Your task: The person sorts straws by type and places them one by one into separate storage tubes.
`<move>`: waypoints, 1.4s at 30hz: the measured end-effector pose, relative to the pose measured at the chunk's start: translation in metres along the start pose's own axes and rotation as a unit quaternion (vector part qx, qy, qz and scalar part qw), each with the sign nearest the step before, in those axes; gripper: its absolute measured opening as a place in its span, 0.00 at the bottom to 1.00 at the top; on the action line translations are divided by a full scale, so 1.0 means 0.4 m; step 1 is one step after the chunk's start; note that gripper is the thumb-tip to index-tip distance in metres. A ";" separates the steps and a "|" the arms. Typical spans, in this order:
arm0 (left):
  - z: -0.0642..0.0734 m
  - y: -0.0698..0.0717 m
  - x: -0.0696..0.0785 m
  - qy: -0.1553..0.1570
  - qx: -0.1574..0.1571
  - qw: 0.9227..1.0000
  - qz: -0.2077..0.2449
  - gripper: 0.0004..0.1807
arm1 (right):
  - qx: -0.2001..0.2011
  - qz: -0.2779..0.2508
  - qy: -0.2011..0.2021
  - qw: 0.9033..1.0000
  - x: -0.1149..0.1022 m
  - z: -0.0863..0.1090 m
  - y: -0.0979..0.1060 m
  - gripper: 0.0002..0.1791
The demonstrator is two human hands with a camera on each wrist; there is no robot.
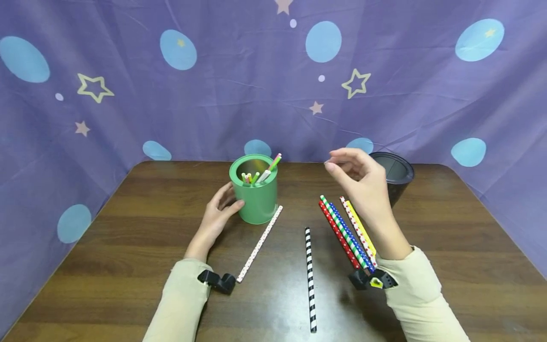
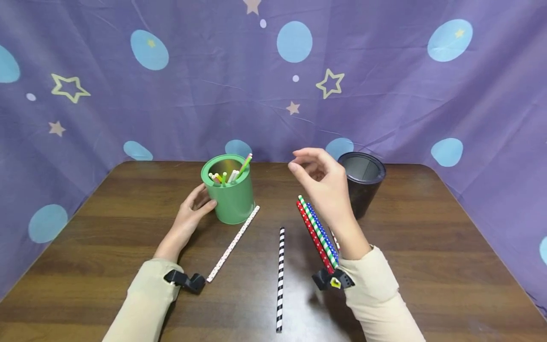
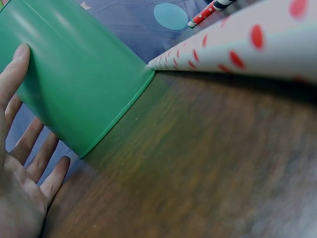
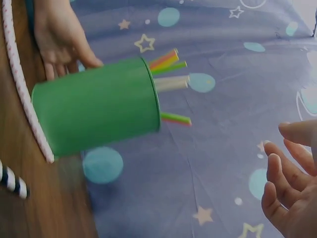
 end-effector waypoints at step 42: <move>-0.002 0.004 -0.008 0.013 -0.001 1.000 -0.008 0.36 | 0.043 -0.127 0.003 0.991 0.286 0.088 0.368 0.19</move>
Point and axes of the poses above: each hand's wrist, its own z-axis away from the middle knuckle, its own y-axis out of the back of the hand, x = y × z, the point moved 9 cm from there along -z, towards the middle knuckle, and after that the axes turned 11 degrees about -x, right-handed, at the moved point
